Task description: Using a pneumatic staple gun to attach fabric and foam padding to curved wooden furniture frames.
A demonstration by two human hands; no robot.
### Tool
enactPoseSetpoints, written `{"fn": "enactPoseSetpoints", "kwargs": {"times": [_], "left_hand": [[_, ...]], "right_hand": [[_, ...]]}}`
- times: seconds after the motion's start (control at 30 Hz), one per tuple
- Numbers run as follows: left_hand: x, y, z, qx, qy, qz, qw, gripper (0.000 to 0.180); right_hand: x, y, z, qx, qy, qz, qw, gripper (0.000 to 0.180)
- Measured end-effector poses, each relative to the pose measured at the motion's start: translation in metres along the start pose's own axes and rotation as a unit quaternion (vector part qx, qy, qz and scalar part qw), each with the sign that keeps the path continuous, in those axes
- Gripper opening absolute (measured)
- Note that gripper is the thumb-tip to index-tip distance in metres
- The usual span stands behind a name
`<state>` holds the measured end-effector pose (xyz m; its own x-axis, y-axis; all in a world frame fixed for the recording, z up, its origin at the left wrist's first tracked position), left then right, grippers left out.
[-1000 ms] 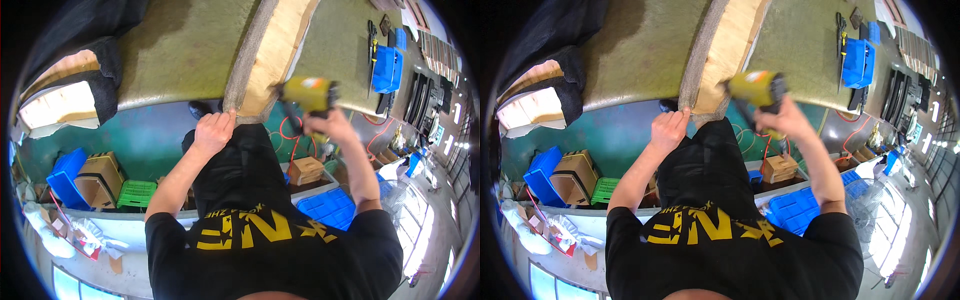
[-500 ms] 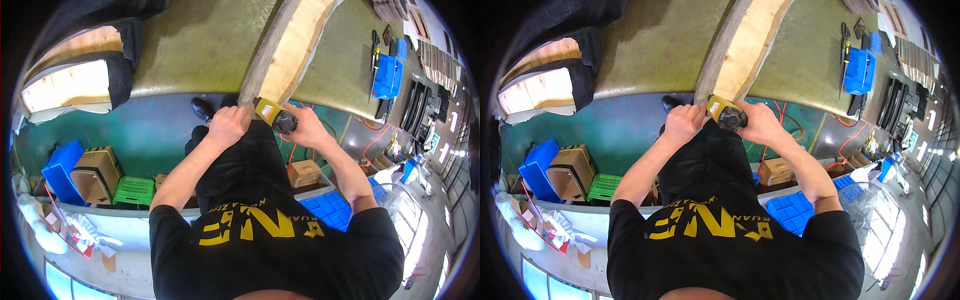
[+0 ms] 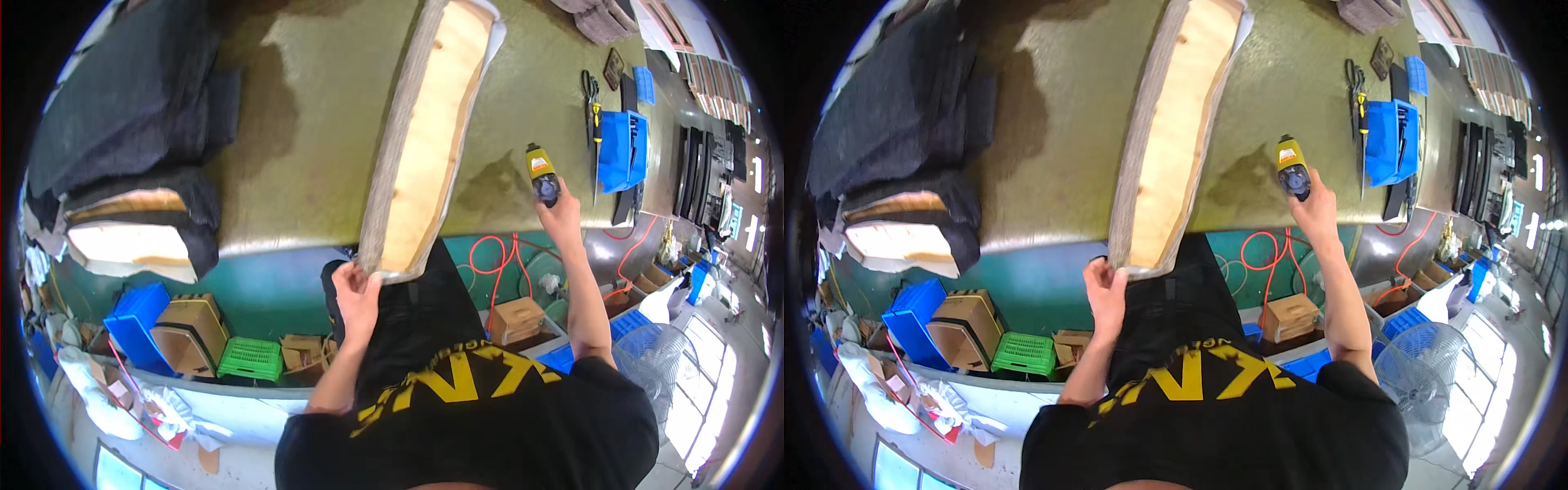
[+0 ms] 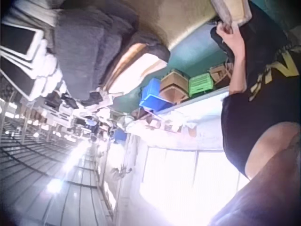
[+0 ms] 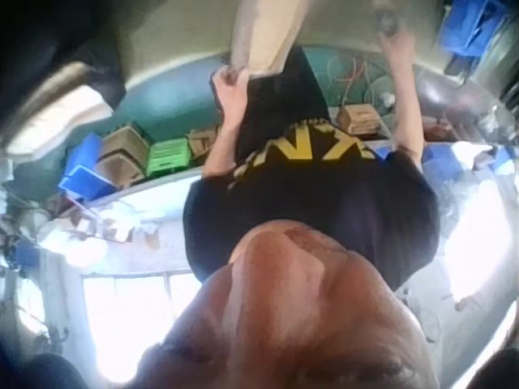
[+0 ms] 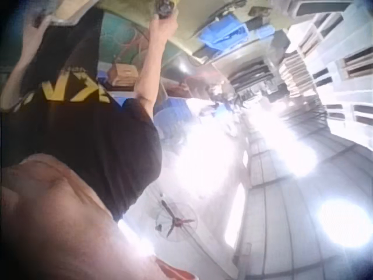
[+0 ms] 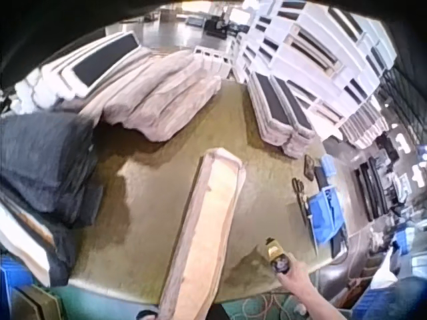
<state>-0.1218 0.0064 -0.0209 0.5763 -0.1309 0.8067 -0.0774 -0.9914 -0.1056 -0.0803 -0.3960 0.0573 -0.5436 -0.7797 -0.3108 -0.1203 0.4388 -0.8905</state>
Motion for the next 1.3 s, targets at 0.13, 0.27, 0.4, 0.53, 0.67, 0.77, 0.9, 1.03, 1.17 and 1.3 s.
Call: {"fn": "enactPoseSetpoints", "kwargs": {"times": [0.13, 0.27, 0.4, 0.53, 0.67, 0.77, 0.9, 1.03, 1.17, 1.3], "left_hand": [[-0.001, 0.041, 0.000, 0.046, -0.191, -0.277, 0.940, 0.046], [0.038, 0.037, -0.012, 0.111, -0.044, 0.023, 0.993, 0.039], [0.121, -0.009, -0.040, 0.132, 0.064, 0.052, 0.988, 0.053], [0.240, -0.072, -0.070, 0.201, 0.209, 0.245, 0.925, 0.067], [0.310, -0.082, -0.045, 0.235, 0.441, -0.225, 0.836, 0.088], [0.324, -0.038, 0.017, 0.102, 0.337, -0.130, 0.927, 0.096], [0.319, 0.033, 0.090, -0.141, 0.343, -0.015, 0.929, 0.087], [0.278, 0.067, 0.142, -0.213, 0.156, 0.253, 0.931, 0.076], [0.227, 0.101, 0.143, -0.261, 0.184, 0.369, 0.873, 0.077], [0.203, 0.104, 0.144, -0.277, 0.123, 0.337, 0.891, 0.076]], "right_hand": [[0.004, -0.024, 0.047, 0.050, -0.124, -0.091, 0.987, 0.066], [-0.076, -0.040, 0.085, -0.007, -0.398, -0.020, 0.917, 0.076], [-0.210, -0.048, 0.093, -0.117, -0.637, -0.009, 0.761, 0.095], [-0.302, -0.073, 0.078, -0.285, -0.657, -0.160, 0.680, 0.076], [-0.309, -0.108, 0.070, -0.257, -0.556, 0.129, 0.780, 0.054], [-0.288, -0.089, 0.072, -0.266, -0.360, 0.433, 0.782, 0.043], [-0.242, -0.026, 0.084, -0.206, -0.034, 0.689, 0.694, 0.042], [-0.167, 0.010, 0.107, -0.044, -0.064, 0.598, 0.797, 0.058], [-0.095, -0.004, 0.153, 0.231, -0.190, 0.210, 0.931, 0.075], [-0.072, 0.010, 0.176, 0.141, -0.243, 0.261, 0.924, 0.065]]}}
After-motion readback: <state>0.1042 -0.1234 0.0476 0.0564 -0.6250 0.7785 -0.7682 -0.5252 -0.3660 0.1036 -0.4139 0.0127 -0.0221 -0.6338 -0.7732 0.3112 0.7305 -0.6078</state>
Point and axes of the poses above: each hand's wrist, its own z-axis towards the middle knuckle, its own y-axis out of the palm, x = y × z, the point moved 2 cm from there along z, towards the middle knuckle, and after that the axes turned 2 degrees about -x, right-handed, at the moved point
